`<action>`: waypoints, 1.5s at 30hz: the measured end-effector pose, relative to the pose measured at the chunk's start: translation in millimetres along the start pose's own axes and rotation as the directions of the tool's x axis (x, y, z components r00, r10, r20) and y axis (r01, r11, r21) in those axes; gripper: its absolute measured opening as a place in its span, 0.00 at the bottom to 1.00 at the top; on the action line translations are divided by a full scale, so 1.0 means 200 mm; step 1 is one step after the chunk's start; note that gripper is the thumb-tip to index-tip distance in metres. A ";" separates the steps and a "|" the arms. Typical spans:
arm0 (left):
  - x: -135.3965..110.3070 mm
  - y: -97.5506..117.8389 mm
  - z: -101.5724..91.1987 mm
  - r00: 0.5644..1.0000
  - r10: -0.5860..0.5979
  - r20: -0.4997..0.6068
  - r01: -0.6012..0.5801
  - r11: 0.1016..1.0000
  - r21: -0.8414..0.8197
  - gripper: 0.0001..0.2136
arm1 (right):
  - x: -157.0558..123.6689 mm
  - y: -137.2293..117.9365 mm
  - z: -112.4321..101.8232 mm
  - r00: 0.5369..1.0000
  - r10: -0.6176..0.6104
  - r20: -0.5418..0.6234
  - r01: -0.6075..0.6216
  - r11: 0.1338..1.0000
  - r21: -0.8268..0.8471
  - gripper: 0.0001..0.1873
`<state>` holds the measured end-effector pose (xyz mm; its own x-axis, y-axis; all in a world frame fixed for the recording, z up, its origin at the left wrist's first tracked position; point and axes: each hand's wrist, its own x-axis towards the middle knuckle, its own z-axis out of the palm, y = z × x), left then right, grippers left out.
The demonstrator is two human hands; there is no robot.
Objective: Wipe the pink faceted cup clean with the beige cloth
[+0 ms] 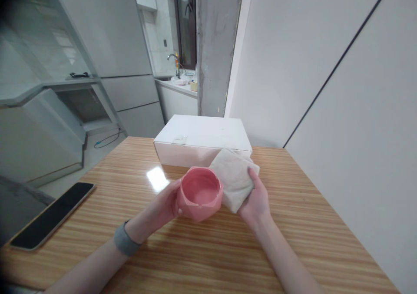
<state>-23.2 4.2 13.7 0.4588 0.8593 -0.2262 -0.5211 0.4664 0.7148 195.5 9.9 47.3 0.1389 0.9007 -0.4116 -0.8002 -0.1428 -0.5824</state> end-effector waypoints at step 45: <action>-0.04 0.00 0.06 0.955 -0.220 0.199 0.245 0.963 -0.111 0.19 | -0.06 0.20 -0.03 0.978 -0.018 0.209 0.077 0.957 -0.279 0.19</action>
<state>-18.5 -4.6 24.2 0.6961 0.6762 -0.2411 -0.4693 0.6828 0.5600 165.6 -8.2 25.2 0.0283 0.9690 -0.2453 -0.5925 -0.1814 -0.7849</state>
